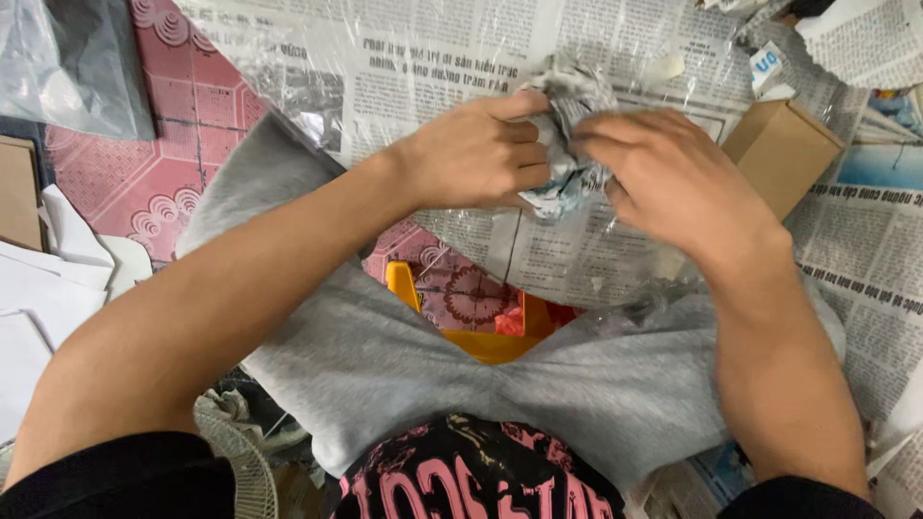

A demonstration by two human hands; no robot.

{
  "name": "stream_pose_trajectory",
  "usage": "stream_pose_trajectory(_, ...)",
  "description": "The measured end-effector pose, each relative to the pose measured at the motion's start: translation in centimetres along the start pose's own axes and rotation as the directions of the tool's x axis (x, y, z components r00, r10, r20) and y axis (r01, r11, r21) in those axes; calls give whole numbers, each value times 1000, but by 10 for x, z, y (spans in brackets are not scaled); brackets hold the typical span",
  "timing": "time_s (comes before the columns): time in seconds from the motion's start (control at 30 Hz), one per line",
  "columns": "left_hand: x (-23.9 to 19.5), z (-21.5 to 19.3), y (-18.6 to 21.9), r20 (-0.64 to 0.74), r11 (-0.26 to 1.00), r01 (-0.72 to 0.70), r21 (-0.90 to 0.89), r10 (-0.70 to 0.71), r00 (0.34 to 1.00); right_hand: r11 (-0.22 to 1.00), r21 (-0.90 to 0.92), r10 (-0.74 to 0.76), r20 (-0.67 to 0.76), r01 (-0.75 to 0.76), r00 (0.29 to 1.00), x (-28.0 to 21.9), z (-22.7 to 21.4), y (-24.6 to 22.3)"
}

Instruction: The person wraps a small white bowl with newspaper and plastic wrap, then places it aside. They repeat the wrapping process with a small blue bowl, folding the newspaper around it and securing it with plastic wrap.

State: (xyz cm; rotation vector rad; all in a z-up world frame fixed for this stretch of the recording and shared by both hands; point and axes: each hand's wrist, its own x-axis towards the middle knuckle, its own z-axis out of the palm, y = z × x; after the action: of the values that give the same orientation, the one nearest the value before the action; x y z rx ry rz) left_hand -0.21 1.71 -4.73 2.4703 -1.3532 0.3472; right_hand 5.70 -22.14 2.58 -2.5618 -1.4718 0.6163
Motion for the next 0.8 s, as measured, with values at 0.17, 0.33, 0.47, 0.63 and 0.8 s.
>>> stream_pose_trajectory(0.17, 9, 16, 3, -38, 999, 13, -39, -14, 999, 991, -126, -42, -46, 36, 998, 7, -1, -10)
stream_pose_trajectory(0.33, 14, 28, 12, -13, 999, 28, 28, -27, 1000, 975, -210, 85, 70, -69, 994, 7, 6, -20)
stream_pose_trajectory(0.47, 18, 25, 14, 31, 997, 73, 30, -74, 997, 982, -179, 68, 13, -65, 998, 7, 6, -20)
stream_pose_trajectory(0.63, 21, 20, 23, -9, 995, 96, -16, -96, 995, 1000, -15, -26, 16, 26, 1000, -9, 3, -6)
stream_pose_trajectory(0.8, 23, 20, 28, -21, 985, 170, 14, -170, 985, 984, 178, -18, -81, 32, 997, -24, -8, 0)
